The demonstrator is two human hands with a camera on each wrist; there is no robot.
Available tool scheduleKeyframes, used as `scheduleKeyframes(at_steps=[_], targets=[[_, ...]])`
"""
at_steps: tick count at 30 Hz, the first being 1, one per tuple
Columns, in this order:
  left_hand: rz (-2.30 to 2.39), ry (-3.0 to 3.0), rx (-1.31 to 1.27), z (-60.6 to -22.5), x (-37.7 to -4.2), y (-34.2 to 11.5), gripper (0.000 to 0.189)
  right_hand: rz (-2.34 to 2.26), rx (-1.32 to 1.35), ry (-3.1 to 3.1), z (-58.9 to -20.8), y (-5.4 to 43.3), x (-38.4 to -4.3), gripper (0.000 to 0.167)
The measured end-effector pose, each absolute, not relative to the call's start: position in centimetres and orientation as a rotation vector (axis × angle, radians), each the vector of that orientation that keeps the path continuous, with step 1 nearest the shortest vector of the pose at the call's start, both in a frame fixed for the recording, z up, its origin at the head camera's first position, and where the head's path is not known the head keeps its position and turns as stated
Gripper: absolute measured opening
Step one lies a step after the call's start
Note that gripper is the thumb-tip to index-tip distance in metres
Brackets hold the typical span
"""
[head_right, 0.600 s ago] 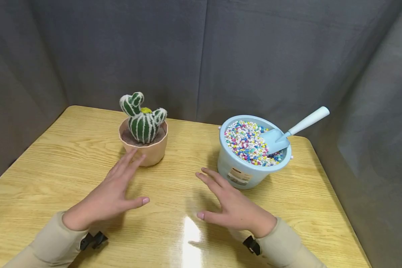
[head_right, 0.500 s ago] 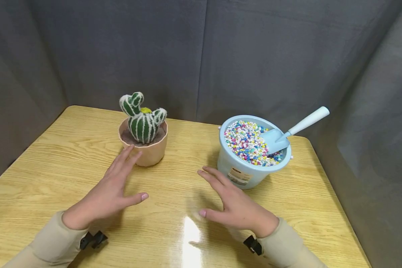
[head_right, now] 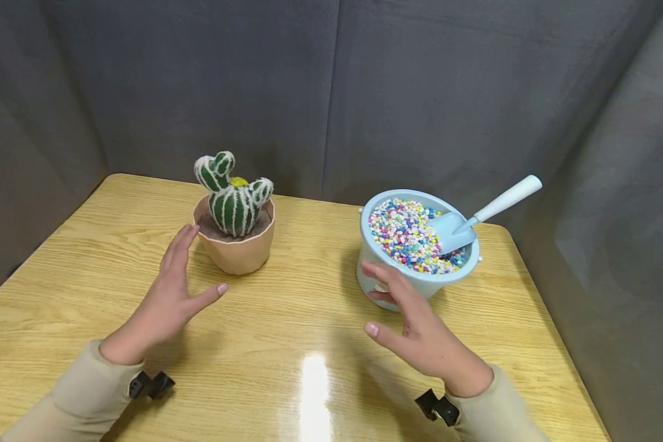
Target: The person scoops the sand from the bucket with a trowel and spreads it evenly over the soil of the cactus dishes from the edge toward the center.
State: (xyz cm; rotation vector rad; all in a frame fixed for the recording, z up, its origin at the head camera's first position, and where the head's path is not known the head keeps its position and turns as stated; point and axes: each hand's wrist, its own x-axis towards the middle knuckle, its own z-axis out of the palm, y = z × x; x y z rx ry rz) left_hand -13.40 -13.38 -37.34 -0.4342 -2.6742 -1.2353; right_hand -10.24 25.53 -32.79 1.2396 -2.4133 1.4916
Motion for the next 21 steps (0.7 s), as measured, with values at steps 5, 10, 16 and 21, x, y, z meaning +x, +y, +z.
scheduleKeyframes(at_steps=[5, 10, 16, 21], targets=[[-1.290, -2.654, -0.387, -37.6, -14.0, -13.7, 0.104, 1.602, 1.277, -2.200, -31.9, 26.5, -10.5, 0.062], [-1.338, -2.637, -0.320, -37.7, -14.4, -13.8, 0.103, 1.667, 1.208, -2.065, -31.0, 27.6, -10.6, 0.057], [-1.468, -2.628, -0.250, -37.4, -14.9, -13.8, 0.105, 1.903, 1.043, -1.887, -30.2, 29.2, -11.1, 0.052], [-1.560, -2.611, -0.208, -37.6, -15.5, -13.6, 0.106, 2.131, 0.887, -1.649, -30.1, 30.5, -11.5, 0.049]])
